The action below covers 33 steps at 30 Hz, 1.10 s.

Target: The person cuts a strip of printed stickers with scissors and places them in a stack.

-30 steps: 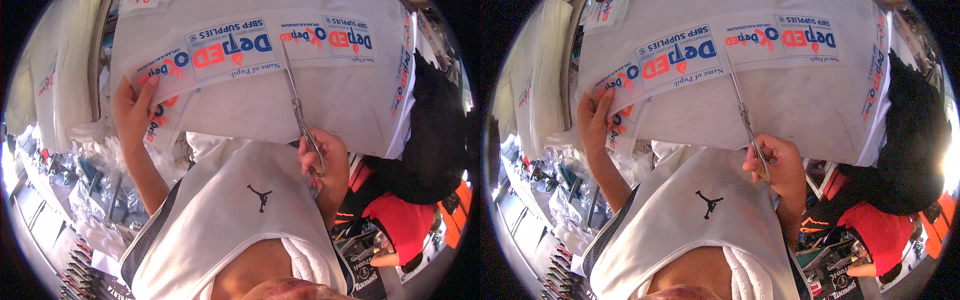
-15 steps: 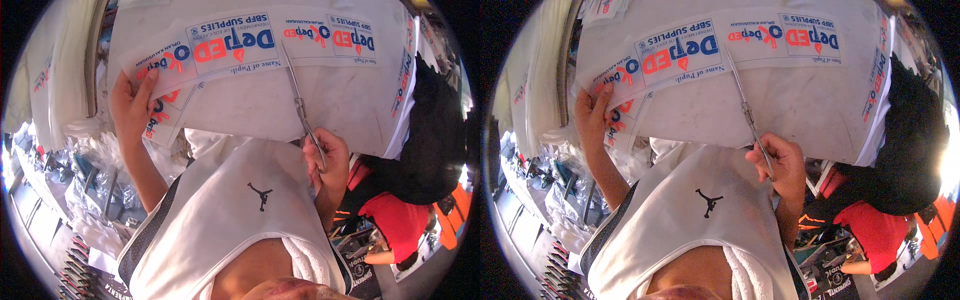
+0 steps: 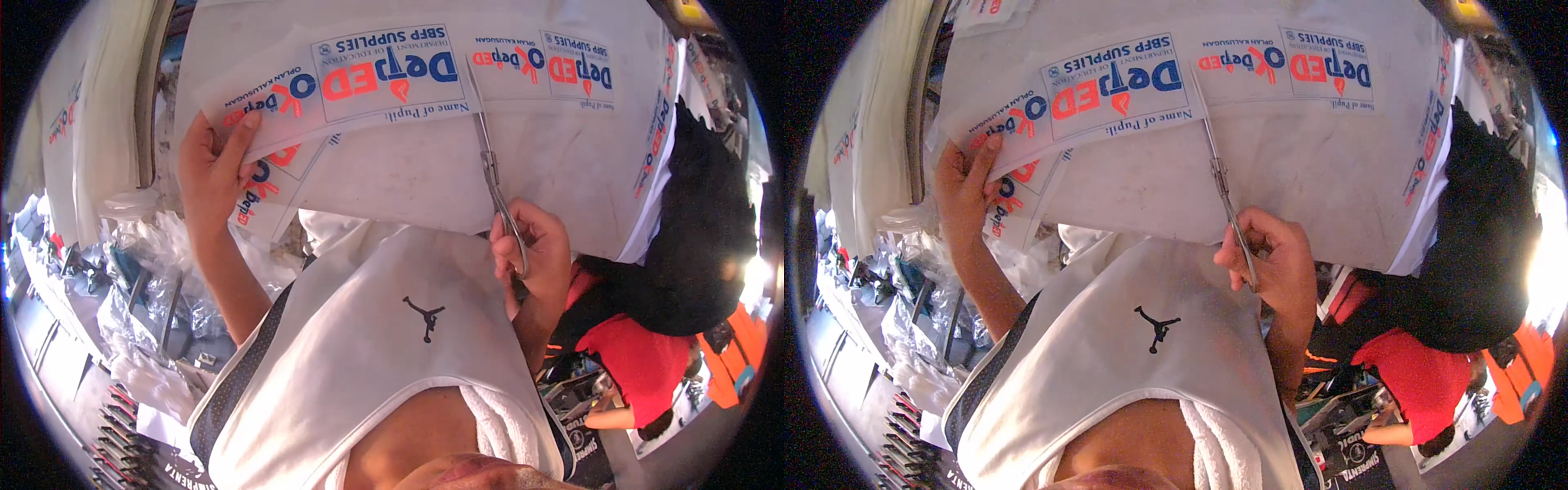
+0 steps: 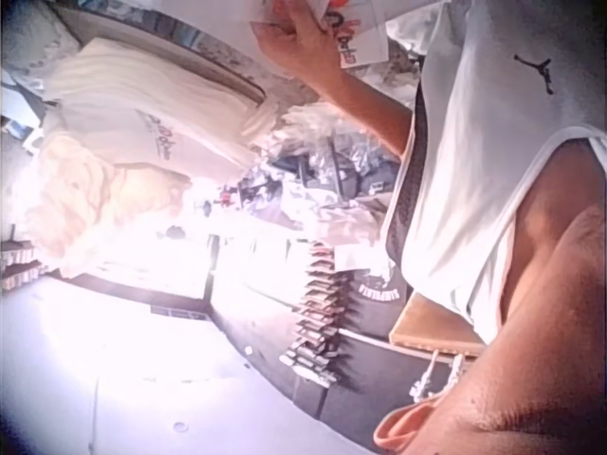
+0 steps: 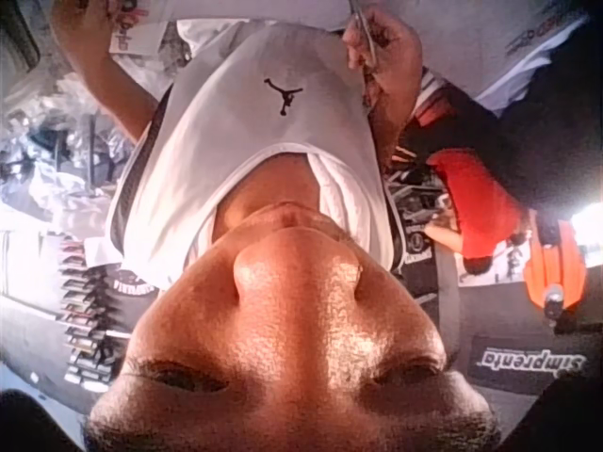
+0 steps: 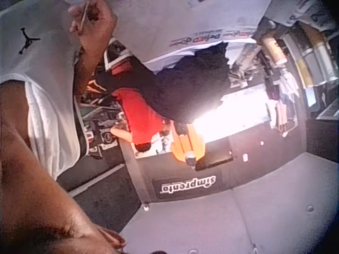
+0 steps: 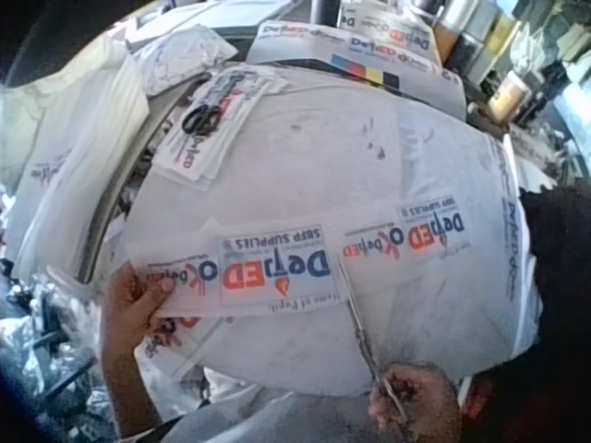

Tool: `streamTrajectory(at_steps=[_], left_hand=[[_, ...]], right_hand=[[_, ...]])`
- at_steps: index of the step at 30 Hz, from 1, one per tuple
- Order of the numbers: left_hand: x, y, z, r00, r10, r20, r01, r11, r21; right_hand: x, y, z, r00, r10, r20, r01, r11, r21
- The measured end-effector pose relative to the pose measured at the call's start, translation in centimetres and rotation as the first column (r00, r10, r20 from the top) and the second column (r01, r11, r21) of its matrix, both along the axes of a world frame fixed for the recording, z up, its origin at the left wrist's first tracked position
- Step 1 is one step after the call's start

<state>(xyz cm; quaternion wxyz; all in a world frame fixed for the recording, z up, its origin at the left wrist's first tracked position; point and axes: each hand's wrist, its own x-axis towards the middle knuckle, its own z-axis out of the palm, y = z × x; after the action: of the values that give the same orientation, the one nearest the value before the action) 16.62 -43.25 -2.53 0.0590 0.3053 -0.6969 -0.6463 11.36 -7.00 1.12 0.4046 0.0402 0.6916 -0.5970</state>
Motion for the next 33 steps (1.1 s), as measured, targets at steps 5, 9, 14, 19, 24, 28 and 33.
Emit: streamTrajectory(at_steps=[5, 9, 14, 19, 24, 28, 33], left_hand=[[0.0, 0.2, 0.3, 1.0, 0.012, 0.022, -0.012, 1.0, -0.011], [0.1, 0.0, 0.5, 0.999, 0.01, 0.032, -0.009, 0.999, -0.031], [-0.2, 0.2, 0.7, 0.998, 0.04, 0.046, -0.038, 0.998, -0.044], [0.1, -0.3, 0.7, 0.998, -0.004, 0.058, 0.004, 1.0, 0.008], [0.3, -0.4, 0.3, 0.999, 0.028, 0.021, -0.028, 0.999, 0.015], [0.1, -0.1, 0.7, 0.999, 0.026, 0.026, -0.028, 0.999, 0.046], [0.4, -0.5, 0.3, 1.0, 0.016, 0.001, -0.016, 0.997, 0.07]], right_hand=[[0.0, 0.5, -0.6, 0.998, 0.026, -0.051, -0.026, 1.0, -0.003], [0.0, -0.3, -0.1, 0.998, 0.0, -0.066, 0.007, 0.995, 0.098], [0.0, -0.5, -0.4, 0.995, 0.006, -0.098, -0.002, 0.999, 0.042], [-0.6, -1.0, 0.0, 0.998, -0.011, -0.067, 0.012, 1.0, 0.02], [-0.9, -1.3, 0.1, 0.994, -0.007, -0.105, 0.016, 0.997, 0.081], [-1.0, -1.9, 0.0, 0.993, -0.03, -0.113, 0.034, 0.999, 0.034], [-1.5, -3.0, 0.4, 0.993, -0.097, -0.066, 0.101, 0.993, 0.059]])
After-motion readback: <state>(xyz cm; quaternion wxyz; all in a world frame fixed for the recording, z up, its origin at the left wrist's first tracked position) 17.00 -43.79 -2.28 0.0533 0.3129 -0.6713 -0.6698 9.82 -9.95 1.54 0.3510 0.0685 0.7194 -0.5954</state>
